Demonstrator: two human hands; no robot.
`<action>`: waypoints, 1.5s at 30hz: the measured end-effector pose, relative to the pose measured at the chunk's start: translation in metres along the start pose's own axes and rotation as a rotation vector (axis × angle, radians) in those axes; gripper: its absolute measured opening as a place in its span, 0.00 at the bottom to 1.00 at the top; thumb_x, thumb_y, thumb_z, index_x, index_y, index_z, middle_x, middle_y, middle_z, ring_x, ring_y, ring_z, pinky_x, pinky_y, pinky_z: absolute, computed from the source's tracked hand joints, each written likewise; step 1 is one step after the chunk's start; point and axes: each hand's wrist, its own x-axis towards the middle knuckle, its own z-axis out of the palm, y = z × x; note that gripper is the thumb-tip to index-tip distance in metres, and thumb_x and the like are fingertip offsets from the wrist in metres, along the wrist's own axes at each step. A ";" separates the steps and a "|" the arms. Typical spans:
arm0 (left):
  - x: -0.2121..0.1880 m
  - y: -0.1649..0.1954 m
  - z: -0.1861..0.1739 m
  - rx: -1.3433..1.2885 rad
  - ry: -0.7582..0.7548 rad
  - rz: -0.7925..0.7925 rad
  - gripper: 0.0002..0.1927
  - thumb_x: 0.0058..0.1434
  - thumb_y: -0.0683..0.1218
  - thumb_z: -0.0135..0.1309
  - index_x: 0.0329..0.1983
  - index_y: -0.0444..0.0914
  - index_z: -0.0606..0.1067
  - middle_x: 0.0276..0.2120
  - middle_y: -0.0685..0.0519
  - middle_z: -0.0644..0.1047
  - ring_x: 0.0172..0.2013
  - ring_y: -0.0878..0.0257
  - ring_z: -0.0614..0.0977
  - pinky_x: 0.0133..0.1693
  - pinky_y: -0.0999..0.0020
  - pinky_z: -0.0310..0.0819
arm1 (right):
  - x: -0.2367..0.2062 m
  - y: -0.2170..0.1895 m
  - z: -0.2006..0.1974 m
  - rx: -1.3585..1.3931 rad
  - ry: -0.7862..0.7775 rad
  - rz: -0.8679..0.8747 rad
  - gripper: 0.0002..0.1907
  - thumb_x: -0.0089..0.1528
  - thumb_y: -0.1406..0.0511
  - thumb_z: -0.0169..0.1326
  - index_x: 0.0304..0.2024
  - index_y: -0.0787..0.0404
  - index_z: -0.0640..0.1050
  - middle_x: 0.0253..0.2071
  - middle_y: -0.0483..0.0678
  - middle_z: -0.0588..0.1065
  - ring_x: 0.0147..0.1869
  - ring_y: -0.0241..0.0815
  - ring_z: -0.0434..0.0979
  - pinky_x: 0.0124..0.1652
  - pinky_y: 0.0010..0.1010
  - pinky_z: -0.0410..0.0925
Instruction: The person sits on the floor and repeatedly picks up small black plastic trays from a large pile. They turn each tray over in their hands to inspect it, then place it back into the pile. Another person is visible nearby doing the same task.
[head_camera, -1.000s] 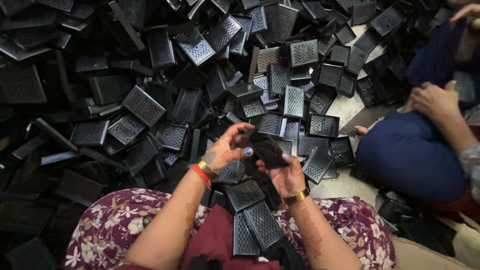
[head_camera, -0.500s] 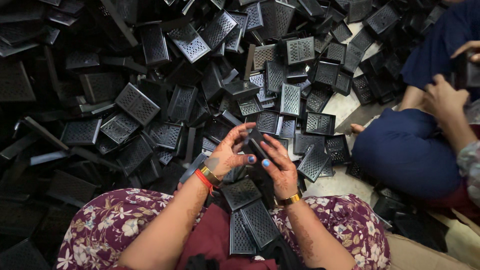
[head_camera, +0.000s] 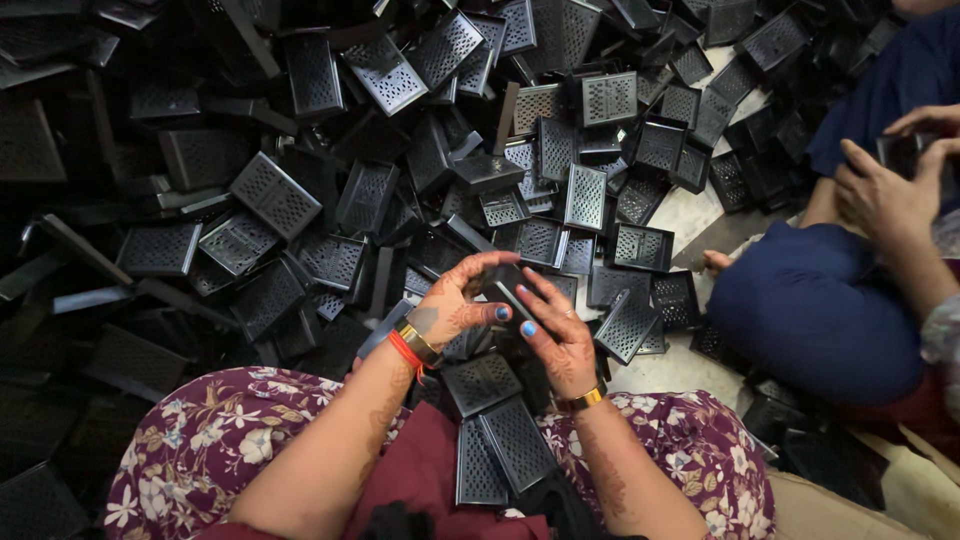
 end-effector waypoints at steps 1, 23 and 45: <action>-0.001 -0.002 -0.001 -0.018 0.028 0.007 0.39 0.52 0.44 0.72 0.66 0.41 0.70 0.59 0.53 0.74 0.60 0.62 0.74 0.63 0.62 0.70 | 0.000 -0.001 0.001 -0.018 -0.017 -0.042 0.26 0.65 0.62 0.55 0.65 0.64 0.74 0.73 0.57 0.66 0.78 0.51 0.63 0.73 0.41 0.54; 0.015 -0.061 -0.029 0.376 0.352 -0.023 0.20 0.61 0.50 0.64 0.52 0.38 0.74 0.39 0.56 0.79 0.39 0.65 0.78 0.42 0.67 0.74 | -0.017 0.092 0.004 0.196 0.359 0.280 0.23 0.61 0.76 0.57 0.59 0.65 0.72 0.55 0.48 0.77 0.58 0.38 0.77 0.57 0.29 0.70; -0.100 0.076 0.010 1.034 0.931 0.694 0.36 0.60 0.37 0.59 0.70 0.41 0.60 0.61 0.41 0.73 0.50 0.50 0.80 0.50 0.58 0.76 | -0.112 -0.012 0.028 -0.428 0.051 -0.284 0.45 0.57 0.57 0.64 0.72 0.61 0.61 0.70 0.60 0.66 0.71 0.59 0.67 0.65 0.42 0.61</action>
